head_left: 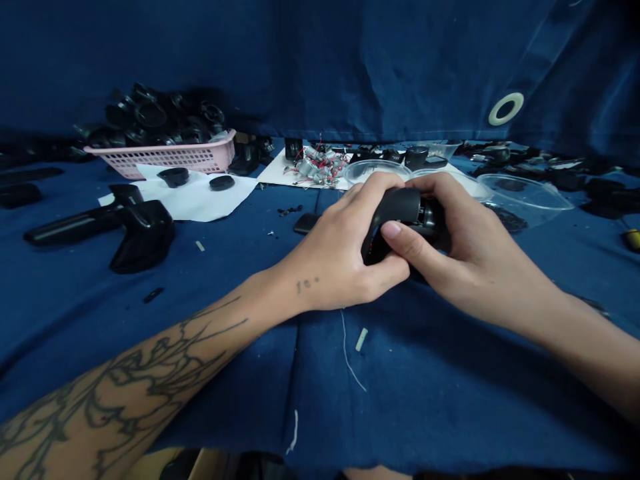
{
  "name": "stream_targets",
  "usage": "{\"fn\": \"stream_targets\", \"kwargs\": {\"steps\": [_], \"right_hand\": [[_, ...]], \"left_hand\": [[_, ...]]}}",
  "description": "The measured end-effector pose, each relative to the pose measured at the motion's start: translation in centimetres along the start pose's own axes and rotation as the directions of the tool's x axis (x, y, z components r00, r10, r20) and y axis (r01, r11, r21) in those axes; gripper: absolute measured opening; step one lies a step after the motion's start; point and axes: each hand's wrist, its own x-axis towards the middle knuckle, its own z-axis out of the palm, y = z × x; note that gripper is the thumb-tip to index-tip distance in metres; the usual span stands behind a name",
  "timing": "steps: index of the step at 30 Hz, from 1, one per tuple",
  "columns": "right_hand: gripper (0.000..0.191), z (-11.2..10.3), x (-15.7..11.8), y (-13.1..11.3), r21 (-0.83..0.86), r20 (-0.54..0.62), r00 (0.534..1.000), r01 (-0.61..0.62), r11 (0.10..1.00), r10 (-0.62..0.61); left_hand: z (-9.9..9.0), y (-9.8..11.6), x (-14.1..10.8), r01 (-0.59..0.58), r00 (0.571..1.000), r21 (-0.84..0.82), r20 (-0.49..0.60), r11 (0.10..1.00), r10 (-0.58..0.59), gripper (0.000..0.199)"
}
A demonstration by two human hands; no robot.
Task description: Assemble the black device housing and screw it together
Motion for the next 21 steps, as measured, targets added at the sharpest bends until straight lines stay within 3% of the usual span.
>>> {"fn": "stream_targets", "kwargs": {"steps": [21], "right_hand": [[0.048,-0.16,0.05,-0.06,-0.021,0.029,1.0,-0.009,1.0,0.009]], "left_hand": [[0.02,0.16,-0.1,0.015,1.0,0.013,0.004,1.0,-0.015,0.052]]}}
